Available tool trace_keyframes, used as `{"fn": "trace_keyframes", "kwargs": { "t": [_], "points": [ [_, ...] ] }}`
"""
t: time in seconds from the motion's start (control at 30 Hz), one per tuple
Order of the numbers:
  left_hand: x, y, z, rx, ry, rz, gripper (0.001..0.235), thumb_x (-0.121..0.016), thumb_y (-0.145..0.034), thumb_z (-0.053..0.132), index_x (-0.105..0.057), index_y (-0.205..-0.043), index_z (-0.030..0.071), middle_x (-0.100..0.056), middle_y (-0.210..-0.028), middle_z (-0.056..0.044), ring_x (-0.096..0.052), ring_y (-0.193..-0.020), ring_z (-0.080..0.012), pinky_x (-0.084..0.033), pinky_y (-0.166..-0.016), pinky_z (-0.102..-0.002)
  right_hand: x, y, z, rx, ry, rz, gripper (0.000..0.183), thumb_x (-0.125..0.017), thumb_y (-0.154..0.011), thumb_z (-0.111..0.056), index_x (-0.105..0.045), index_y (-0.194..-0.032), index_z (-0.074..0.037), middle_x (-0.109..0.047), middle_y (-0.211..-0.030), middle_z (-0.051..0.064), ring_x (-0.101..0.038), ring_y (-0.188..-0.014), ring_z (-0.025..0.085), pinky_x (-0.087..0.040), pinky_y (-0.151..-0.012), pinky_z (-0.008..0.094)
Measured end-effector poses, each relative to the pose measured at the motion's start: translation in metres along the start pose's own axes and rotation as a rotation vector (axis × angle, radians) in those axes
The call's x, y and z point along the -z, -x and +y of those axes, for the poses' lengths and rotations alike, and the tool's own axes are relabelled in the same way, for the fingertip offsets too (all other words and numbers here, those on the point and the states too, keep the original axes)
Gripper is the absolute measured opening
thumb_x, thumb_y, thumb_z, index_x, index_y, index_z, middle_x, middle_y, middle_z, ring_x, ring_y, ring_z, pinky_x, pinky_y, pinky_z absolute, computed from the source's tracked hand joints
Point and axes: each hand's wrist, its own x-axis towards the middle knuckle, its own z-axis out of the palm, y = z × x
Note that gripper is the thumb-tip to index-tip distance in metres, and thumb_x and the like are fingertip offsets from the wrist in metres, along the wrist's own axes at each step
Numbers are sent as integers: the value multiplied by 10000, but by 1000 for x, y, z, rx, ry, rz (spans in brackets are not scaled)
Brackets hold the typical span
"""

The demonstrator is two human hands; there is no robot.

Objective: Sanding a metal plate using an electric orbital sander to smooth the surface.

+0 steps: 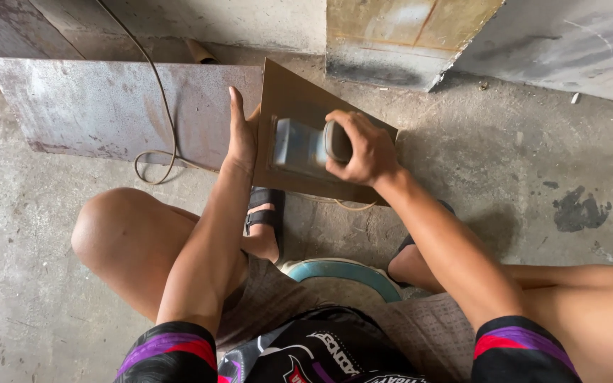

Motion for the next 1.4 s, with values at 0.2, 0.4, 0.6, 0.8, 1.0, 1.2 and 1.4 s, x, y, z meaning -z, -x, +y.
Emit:
{"fn": "trace_keyframes", "kwargs": {
  "t": [0.2, 0.4, 0.6, 0.8, 1.0, 1.2, 1.4],
  "points": [
    [-8, -2, 2, -3, -7, -14, 1150, -400, -807, 874, -319, -1602, 48, -445, -1569, -280, -494, -1420, -463, -417, -1195, -520, -2, -13, -7, -16, 11, 13, 602, -744, -699, -364, -654, -1244, -125, -696, -1004, 68, -715, -921, 281, -601, -790, 401],
    [5, -3, 2, 21, -20, 65, 1095, -468, -765, 864, -452, -1547, 97, -581, -1465, -240, -630, -1297, -430, -513, -1125, -475, -2, 2, -38, -23, 58, -46, 697, -794, -615, -384, -659, -1253, -140, -685, -980, 46, -703, -894, 269, -615, -748, 410],
    [11, -16, -1, -4, 1, 76, 1052, -515, -779, 835, -519, -1517, 86, -617, -1433, -143, -645, -1296, -319, -521, -1110, -372, 7, -28, -20, -105, 69, 39, 583, -766, -705, -306, -640, -1245, -124, -693, -1023, 65, -715, -922, 278, -608, -738, 402],
    [13, -22, 6, 1, -61, -5, 1098, -396, -798, 878, -421, -1560, 89, -513, -1531, -264, -583, -1354, -463, -502, -1135, -520, -6, 4, -50, -65, 88, -73, 736, -799, -612, -420, -629, -1270, -136, -675, -976, 42, -697, -883, 265, -623, -695, 418],
    [8, -21, 11, 50, -55, 9, 1077, -312, -709, 794, -544, -1477, 75, -666, -1375, -149, -648, -1273, -302, -511, -1072, -382, 2, -22, -24, -82, 78, -51, 533, -677, -879, -315, -527, -1301, -25, -678, -1043, 197, -717, -783, 332, -634, -521, 385],
    [9, -22, 0, -39, 36, -32, 1054, -452, -841, 838, -411, -1568, 75, -503, -1532, -264, -563, -1366, -458, -479, -1149, -532, 1, -14, -34, -97, 102, -24, 645, -739, -687, -316, -599, -1282, -108, -673, -995, 84, -708, -893, 309, -613, -694, 432],
    [17, -20, -3, -53, 35, -39, 1004, -470, -869, 817, -456, -1542, 72, -522, -1523, -250, -545, -1384, -445, -460, -1165, -525, -10, -4, -24, -116, 81, -53, 645, -732, -697, -345, -597, -1286, -120, -673, -1029, 88, -706, -930, 312, -611, -728, 444]
  ]
}}
